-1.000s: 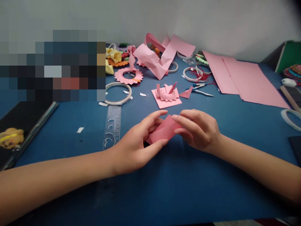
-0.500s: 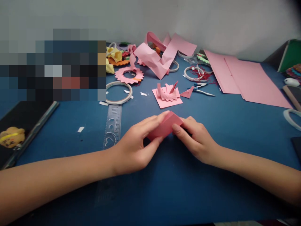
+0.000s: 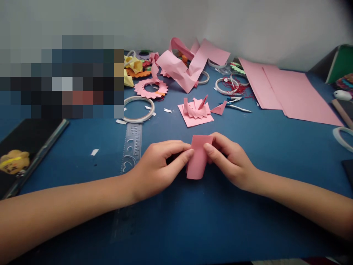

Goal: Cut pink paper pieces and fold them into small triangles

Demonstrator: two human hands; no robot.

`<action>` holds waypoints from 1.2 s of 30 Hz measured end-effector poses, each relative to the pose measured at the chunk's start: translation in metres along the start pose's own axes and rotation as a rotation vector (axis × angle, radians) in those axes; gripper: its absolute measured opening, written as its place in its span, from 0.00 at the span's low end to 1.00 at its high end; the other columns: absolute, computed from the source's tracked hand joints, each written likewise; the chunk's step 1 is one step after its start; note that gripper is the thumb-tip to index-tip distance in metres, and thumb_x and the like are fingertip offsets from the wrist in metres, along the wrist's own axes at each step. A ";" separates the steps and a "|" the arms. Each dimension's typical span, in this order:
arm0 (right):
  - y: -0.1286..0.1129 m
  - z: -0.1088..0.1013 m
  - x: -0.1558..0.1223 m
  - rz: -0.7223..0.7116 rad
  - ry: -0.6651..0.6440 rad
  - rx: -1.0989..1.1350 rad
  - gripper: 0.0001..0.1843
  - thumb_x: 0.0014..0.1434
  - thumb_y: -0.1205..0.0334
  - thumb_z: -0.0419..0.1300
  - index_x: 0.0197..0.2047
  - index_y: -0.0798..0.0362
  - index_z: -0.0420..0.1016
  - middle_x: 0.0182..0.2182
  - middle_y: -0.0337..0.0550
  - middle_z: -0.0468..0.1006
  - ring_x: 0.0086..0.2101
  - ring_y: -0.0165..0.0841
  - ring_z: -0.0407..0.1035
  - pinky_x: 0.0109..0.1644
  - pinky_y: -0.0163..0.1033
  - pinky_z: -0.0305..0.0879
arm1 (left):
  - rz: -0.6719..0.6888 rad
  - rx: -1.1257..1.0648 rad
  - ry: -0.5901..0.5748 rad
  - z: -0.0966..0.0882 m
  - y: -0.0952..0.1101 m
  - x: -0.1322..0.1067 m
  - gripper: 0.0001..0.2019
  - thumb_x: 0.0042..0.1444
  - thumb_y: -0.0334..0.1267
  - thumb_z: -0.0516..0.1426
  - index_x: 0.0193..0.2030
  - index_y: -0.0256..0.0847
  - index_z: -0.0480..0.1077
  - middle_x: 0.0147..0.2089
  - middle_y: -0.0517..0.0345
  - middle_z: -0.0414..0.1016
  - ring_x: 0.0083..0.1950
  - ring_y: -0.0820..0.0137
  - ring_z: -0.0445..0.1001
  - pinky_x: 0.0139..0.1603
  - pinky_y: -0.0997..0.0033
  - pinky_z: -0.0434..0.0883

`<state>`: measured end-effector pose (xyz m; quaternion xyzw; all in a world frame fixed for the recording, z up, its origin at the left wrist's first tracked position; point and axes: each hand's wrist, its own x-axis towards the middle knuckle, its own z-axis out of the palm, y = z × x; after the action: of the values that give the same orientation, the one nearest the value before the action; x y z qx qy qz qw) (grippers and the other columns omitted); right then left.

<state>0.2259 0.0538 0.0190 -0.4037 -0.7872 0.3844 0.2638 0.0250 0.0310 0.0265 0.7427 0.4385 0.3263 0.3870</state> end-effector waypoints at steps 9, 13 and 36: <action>0.000 0.000 -0.002 -0.015 -0.052 0.173 0.12 0.67 0.56 0.49 0.35 0.53 0.64 0.24 0.32 0.67 0.25 0.22 0.62 0.30 0.30 0.60 | -0.039 -0.036 -0.001 0.002 0.001 0.001 0.08 0.62 0.34 0.54 0.38 0.40 0.75 0.34 0.66 0.76 0.34 0.79 0.70 0.36 0.83 0.65; 0.003 0.003 -0.001 0.004 -0.076 0.206 0.10 0.67 0.56 0.49 0.42 0.52 0.65 0.27 0.35 0.70 0.27 0.24 0.66 0.31 0.31 0.64 | -0.063 -0.020 0.014 0.002 0.001 0.000 0.07 0.61 0.35 0.54 0.37 0.40 0.74 0.34 0.65 0.75 0.34 0.78 0.70 0.36 0.82 0.65; 0.007 0.005 -0.002 -0.543 -0.033 -0.581 0.33 0.56 0.42 0.59 0.53 0.63 0.68 0.51 0.58 0.73 0.51 0.45 0.66 0.53 0.50 0.61 | 0.023 0.836 -0.070 -0.007 0.002 -0.009 0.07 0.60 0.35 0.50 0.33 0.38 0.67 0.25 0.59 0.70 0.23 0.70 0.67 0.22 0.72 0.58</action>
<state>0.2266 0.0527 0.0101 -0.2324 -0.9454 0.0682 0.2180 0.0164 0.0242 0.0301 0.8513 0.5113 0.0991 0.0635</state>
